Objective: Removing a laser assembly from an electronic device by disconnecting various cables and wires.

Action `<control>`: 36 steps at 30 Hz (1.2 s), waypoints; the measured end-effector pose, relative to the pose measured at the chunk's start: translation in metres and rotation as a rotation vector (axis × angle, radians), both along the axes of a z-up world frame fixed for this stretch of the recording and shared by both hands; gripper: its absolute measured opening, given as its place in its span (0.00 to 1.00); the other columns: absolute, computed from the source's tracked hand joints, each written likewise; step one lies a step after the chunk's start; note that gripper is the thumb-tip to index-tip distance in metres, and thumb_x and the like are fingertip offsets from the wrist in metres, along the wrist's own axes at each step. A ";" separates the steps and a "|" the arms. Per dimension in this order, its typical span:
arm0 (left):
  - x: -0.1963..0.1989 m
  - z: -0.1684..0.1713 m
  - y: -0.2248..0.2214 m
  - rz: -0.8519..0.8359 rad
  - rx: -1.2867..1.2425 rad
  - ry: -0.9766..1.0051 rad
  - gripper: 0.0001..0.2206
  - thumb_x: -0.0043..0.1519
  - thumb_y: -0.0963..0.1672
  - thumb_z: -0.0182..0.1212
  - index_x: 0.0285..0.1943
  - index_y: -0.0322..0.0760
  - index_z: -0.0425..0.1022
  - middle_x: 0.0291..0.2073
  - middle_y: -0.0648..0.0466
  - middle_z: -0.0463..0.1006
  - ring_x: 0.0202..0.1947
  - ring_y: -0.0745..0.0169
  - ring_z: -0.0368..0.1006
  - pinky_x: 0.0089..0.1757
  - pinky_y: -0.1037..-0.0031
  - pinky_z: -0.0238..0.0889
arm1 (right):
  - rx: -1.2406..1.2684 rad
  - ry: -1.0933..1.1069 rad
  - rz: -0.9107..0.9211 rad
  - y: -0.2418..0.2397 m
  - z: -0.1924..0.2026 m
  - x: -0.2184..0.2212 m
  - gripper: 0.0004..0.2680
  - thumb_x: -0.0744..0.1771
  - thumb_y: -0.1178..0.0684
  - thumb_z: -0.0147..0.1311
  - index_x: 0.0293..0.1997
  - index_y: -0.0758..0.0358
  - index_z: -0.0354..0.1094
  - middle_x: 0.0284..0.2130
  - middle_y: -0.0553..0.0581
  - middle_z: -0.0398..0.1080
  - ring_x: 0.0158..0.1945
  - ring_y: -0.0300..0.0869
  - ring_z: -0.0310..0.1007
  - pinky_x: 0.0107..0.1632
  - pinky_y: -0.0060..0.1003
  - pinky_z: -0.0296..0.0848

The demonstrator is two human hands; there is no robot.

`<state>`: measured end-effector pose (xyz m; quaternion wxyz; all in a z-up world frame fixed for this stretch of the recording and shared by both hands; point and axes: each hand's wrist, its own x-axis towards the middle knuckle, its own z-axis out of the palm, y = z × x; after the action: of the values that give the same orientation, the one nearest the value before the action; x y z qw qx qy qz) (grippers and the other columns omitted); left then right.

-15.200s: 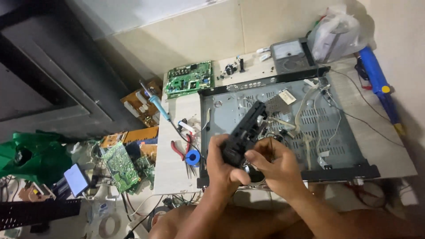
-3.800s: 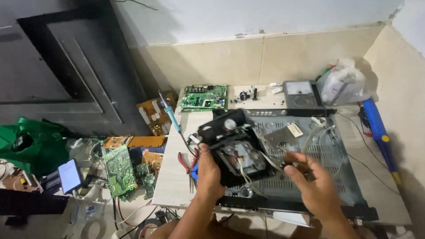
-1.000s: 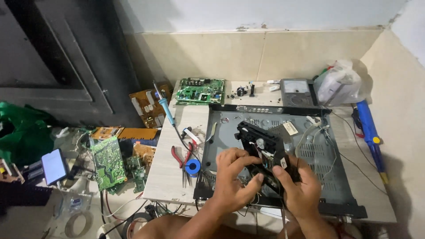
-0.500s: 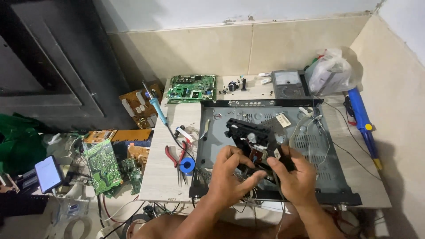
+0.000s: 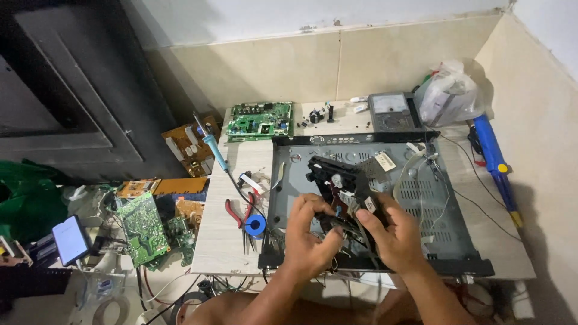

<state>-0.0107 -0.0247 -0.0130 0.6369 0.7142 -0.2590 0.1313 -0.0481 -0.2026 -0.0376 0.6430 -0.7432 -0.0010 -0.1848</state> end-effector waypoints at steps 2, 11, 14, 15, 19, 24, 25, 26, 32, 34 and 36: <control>0.000 -0.005 0.003 0.006 0.023 0.029 0.12 0.48 0.42 0.62 0.40 0.36 0.69 0.44 0.49 0.68 0.47 0.53 0.66 0.50 0.66 0.61 | 0.011 0.007 -0.012 -0.002 -0.002 0.000 0.12 0.66 0.55 0.57 0.53 0.69 0.71 0.28 0.53 0.75 0.25 0.34 0.66 0.30 0.27 0.64; -0.003 -0.009 0.000 0.025 0.057 0.037 0.15 0.51 0.43 0.67 0.45 0.37 0.69 0.50 0.45 0.65 0.58 0.47 0.63 0.56 0.59 0.58 | -0.048 0.010 -0.012 0.001 0.010 -0.003 0.14 0.66 0.54 0.55 0.56 0.67 0.69 0.33 0.54 0.78 0.30 0.36 0.71 0.35 0.29 0.68; -0.006 -0.007 -0.002 0.065 0.117 0.068 0.18 0.52 0.44 0.67 0.48 0.36 0.67 0.53 0.44 0.62 0.61 0.44 0.61 0.56 0.57 0.59 | -0.087 0.006 0.000 0.001 0.017 -0.003 0.13 0.66 0.53 0.54 0.55 0.64 0.70 0.30 0.53 0.78 0.26 0.36 0.70 0.31 0.29 0.67; -0.008 -0.006 -0.003 0.091 0.157 0.100 0.20 0.52 0.45 0.68 0.51 0.37 0.67 0.56 0.43 0.61 0.61 0.45 0.62 0.55 0.58 0.61 | -0.105 0.022 0.002 0.001 0.018 -0.003 0.14 0.65 0.52 0.54 0.55 0.62 0.71 0.28 0.53 0.79 0.23 0.35 0.70 0.28 0.29 0.66; -0.007 -0.001 -0.005 0.137 0.199 0.040 0.36 0.50 0.48 0.68 0.65 0.30 0.56 0.60 0.38 0.60 0.64 0.39 0.61 0.62 0.51 0.57 | -0.048 0.114 -0.038 -0.010 -0.002 0.000 0.15 0.65 0.49 0.56 0.53 0.65 0.72 0.31 0.56 0.79 0.27 0.39 0.74 0.33 0.31 0.70; -0.008 0.010 0.003 -0.010 0.182 0.110 0.44 0.48 0.44 0.71 0.73 0.28 0.47 0.66 0.35 0.58 0.63 0.39 0.64 0.57 0.54 0.65 | -0.045 0.163 -0.058 -0.015 -0.004 0.000 0.14 0.67 0.50 0.53 0.55 0.64 0.71 0.32 0.54 0.77 0.30 0.38 0.70 0.37 0.31 0.65; -0.008 0.011 0.005 -0.002 0.177 0.113 0.44 0.48 0.44 0.71 0.73 0.28 0.47 0.66 0.35 0.58 0.63 0.39 0.64 0.57 0.54 0.65 | -0.050 0.165 -0.050 -0.016 -0.008 0.000 0.14 0.67 0.50 0.53 0.55 0.64 0.71 0.32 0.54 0.77 0.30 0.38 0.70 0.37 0.31 0.65; -0.008 0.012 0.008 -0.048 0.205 0.118 0.45 0.48 0.43 0.71 0.73 0.27 0.45 0.68 0.34 0.54 0.65 0.38 0.61 0.59 0.54 0.64 | -0.018 0.141 -0.069 -0.016 -0.013 0.001 0.14 0.67 0.53 0.54 0.57 0.67 0.70 0.37 0.56 0.77 0.34 0.38 0.71 0.39 0.31 0.66; -0.004 0.001 0.022 -0.111 0.070 0.275 0.36 0.54 0.39 0.66 0.72 0.28 0.50 0.63 0.39 0.60 0.55 0.48 0.69 0.49 0.62 0.71 | 0.002 0.070 -0.079 -0.019 -0.014 0.004 0.13 0.69 0.55 0.48 0.58 0.70 0.68 0.41 0.59 0.76 0.37 0.40 0.70 0.41 0.32 0.67; -0.002 0.005 0.028 -0.088 0.048 0.342 0.31 0.57 0.39 0.66 0.68 0.26 0.56 0.57 0.41 0.68 0.47 0.55 0.73 0.44 0.67 0.74 | -0.021 0.074 -0.059 -0.022 -0.015 0.005 0.10 0.70 0.54 0.47 0.53 0.69 0.71 0.36 0.55 0.75 0.34 0.38 0.67 0.39 0.32 0.65; -0.001 0.013 0.035 -0.067 0.081 0.506 0.07 0.62 0.38 0.64 0.48 0.31 0.77 0.28 0.53 0.80 0.25 0.68 0.75 0.28 0.78 0.69 | 0.027 0.061 -0.095 -0.025 -0.025 0.005 0.09 0.71 0.55 0.46 0.53 0.69 0.69 0.39 0.55 0.73 0.38 0.36 0.66 0.43 0.31 0.63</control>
<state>-0.0117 0.0099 -0.0003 0.6564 0.7402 -0.1200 -0.0833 -0.0429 -0.2279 -0.0631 0.6431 -0.7391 0.0563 -0.1924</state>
